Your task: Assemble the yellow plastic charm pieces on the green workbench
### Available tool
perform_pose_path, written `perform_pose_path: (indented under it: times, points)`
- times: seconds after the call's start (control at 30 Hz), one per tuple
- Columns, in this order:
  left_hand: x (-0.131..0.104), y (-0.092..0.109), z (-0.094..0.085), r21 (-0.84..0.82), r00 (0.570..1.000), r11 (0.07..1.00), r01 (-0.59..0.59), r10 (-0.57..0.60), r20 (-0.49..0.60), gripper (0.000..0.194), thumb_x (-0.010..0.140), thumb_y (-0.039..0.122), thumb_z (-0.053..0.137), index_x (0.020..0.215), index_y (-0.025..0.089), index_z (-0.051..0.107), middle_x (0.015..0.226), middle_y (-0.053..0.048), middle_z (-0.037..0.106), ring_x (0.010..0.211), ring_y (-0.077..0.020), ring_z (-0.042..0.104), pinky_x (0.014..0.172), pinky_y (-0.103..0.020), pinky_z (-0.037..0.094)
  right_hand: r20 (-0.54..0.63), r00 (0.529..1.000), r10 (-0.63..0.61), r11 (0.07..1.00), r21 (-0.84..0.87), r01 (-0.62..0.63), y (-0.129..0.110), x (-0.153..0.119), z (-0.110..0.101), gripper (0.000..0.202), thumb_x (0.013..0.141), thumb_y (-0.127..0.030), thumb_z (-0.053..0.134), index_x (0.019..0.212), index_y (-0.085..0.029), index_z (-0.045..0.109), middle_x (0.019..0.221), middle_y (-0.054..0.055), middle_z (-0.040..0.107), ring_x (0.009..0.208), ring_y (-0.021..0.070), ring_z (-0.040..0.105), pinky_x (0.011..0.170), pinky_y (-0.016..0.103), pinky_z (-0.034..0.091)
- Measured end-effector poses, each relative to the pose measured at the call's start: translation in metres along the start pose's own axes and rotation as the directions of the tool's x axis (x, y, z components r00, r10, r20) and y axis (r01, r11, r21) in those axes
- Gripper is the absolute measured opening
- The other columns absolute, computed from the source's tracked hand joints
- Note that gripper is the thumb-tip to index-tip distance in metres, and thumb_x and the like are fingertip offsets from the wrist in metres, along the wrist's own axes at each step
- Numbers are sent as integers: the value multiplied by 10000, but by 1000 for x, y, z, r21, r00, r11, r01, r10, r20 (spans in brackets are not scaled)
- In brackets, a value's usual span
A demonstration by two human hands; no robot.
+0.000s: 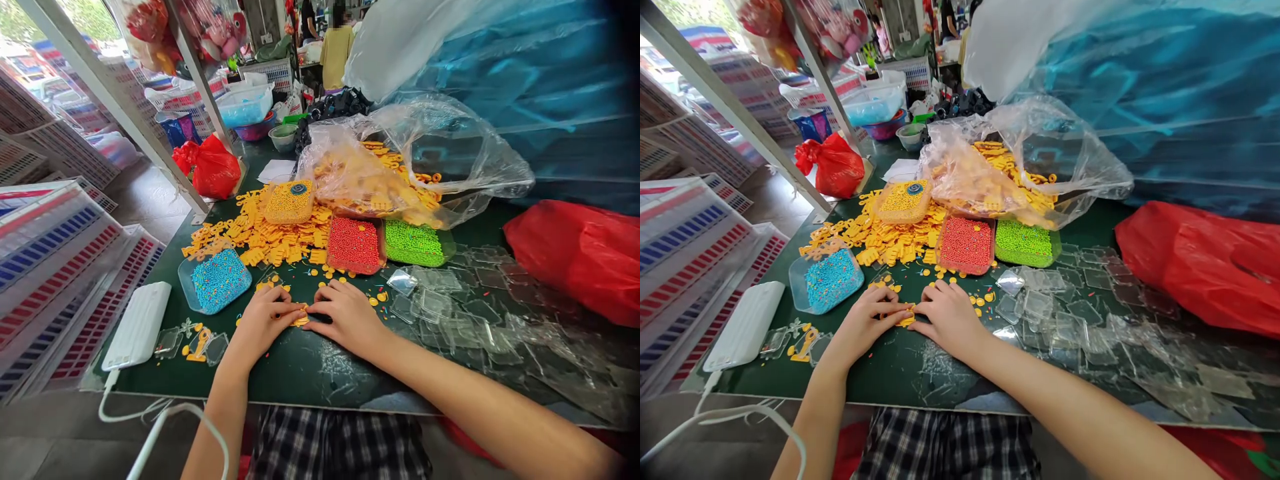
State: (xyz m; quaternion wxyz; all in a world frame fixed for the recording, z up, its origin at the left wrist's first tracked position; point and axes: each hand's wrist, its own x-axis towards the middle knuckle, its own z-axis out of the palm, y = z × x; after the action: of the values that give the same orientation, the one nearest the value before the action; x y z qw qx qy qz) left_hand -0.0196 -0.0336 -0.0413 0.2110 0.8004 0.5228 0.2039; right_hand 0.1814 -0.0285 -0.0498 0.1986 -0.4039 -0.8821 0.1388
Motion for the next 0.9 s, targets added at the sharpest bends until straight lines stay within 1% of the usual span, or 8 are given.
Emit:
perform_pose_path:
  times: [0.1,0.2,0.27,0.4,0.53,0.67,0.77,0.9]
  points:
    - [-1,1,-1,-13,994,999,49,-50,-92,181,881,375,622,939,303,778,821,-29,637,828,-201,556,762,-336,461,-1,1000,7,1000,11,-7,1,0,1,232,816,-444,695,877,-224,739,883,28,658,861,187,524,727,312,340]
    - [-2,1,-2,-31,980,995,96,-100,-175,176,881,355,621,922,288,779,852,-33,646,847,-205,566,767,-335,471,-4,1000,16,1000,22,-15,2,0,1,239,805,-440,708,881,-215,738,879,29,662,868,190,530,742,314,345]
    - [-2,2,-1,-41,979,994,99,-105,-173,170,877,345,627,920,281,779,849,-34,648,852,-207,567,772,-338,475,4,1000,15,999,28,-15,4,2,1,246,806,-442,707,857,-204,736,855,31,660,859,191,533,747,315,348]
    - [-1,4,2,-44,988,996,76,-81,-131,180,876,358,626,927,279,779,829,-37,647,853,-211,563,778,-350,474,28,1000,1,998,63,-2,8,6,-1,262,821,-466,684,814,-208,733,790,23,648,826,184,529,728,309,343]
    - [1,4,7,-21,995,998,58,-59,-80,204,890,364,601,948,278,777,784,-36,635,797,-201,549,730,-339,462,56,998,-42,995,90,37,8,9,-2,249,830,-449,682,787,-209,732,791,20,658,820,177,519,712,303,333]
    - [0,4,8,-10,998,1000,22,-23,-64,194,890,346,596,918,297,781,760,-24,623,760,-193,542,713,-339,446,78,995,-57,994,99,49,6,10,-2,233,829,-437,687,790,-214,741,790,21,664,809,174,511,692,297,321]
    - [0,3,6,-51,994,997,49,-54,-97,197,891,340,592,932,293,779,798,-27,644,808,-202,567,762,-351,460,92,993,-68,993,107,58,5,11,-4,225,832,-431,686,772,-223,746,777,16,664,802,171,515,691,297,314]
    - [-1,3,4,-106,971,988,109,-128,-200,225,891,382,582,937,272,774,851,-35,676,851,-210,589,793,-353,476,97,993,-64,996,73,57,-1,11,-5,247,834,-444,680,760,-216,739,769,14,670,817,175,525,689,306,306]
